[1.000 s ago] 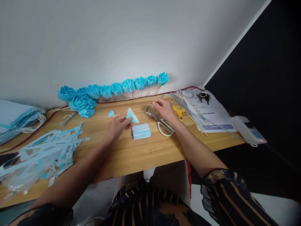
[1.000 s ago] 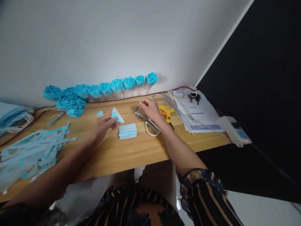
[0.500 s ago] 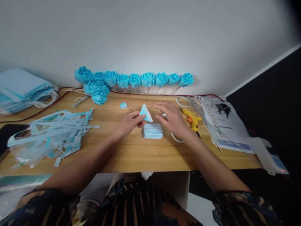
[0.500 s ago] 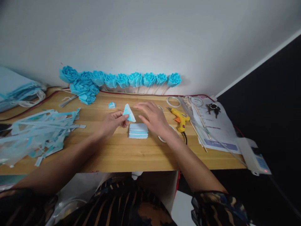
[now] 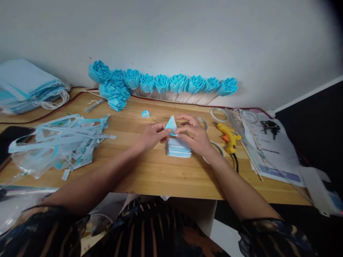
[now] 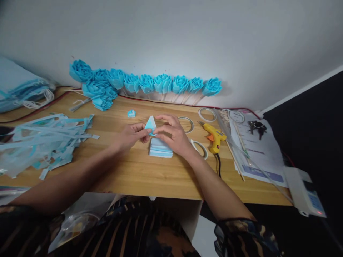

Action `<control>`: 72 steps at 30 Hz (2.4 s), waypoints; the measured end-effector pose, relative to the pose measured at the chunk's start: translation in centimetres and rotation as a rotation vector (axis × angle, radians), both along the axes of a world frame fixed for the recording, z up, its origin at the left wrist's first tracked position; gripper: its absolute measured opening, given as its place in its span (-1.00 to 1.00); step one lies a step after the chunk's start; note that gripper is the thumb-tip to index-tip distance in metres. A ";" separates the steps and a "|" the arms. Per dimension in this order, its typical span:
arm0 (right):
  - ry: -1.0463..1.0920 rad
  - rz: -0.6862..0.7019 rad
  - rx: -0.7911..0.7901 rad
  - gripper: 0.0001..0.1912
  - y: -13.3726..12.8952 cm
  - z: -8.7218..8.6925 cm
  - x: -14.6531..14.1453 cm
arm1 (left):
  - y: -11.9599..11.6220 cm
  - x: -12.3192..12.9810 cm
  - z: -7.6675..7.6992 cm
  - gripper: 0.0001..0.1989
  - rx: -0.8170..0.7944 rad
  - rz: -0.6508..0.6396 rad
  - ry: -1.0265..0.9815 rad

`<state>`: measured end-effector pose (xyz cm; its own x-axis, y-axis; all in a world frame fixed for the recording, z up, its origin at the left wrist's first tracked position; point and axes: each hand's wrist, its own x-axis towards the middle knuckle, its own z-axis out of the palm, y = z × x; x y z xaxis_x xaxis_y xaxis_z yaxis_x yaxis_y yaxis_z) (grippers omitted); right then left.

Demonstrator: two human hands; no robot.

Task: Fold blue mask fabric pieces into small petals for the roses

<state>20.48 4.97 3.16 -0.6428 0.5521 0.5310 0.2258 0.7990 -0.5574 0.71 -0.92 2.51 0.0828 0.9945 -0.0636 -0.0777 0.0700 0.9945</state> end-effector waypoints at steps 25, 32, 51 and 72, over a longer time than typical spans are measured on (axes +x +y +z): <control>0.293 -0.087 -0.840 -0.53 -1.5 -0.7 -1.3 | -0.3 0.4 0.1 -0.71 0.090 0.002 0.115; 0.248 -0.105 -0.773 -0.69 -1.8 -0.5 -1.3 | -0.2 0.4 -0.2 -0.69 0.135 -0.019 0.141; 0.143 -0.119 -0.667 -0.79 -1.9 -0.2 -1.2 | -0.1 0.2 -0.3 -0.67 0.120 -0.082 0.182; 0.223 -0.208 -0.623 -0.75 -2.2 -0.4 -1.4 | -0.5 0.3 0.4 -0.72 0.066 -0.144 0.238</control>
<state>19.08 2.76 2.78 -0.4025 0.8970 0.1827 0.1661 0.2678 -0.9491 0.98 -1.45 2.92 0.2144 0.9761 -0.0340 0.1648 -0.0019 0.9863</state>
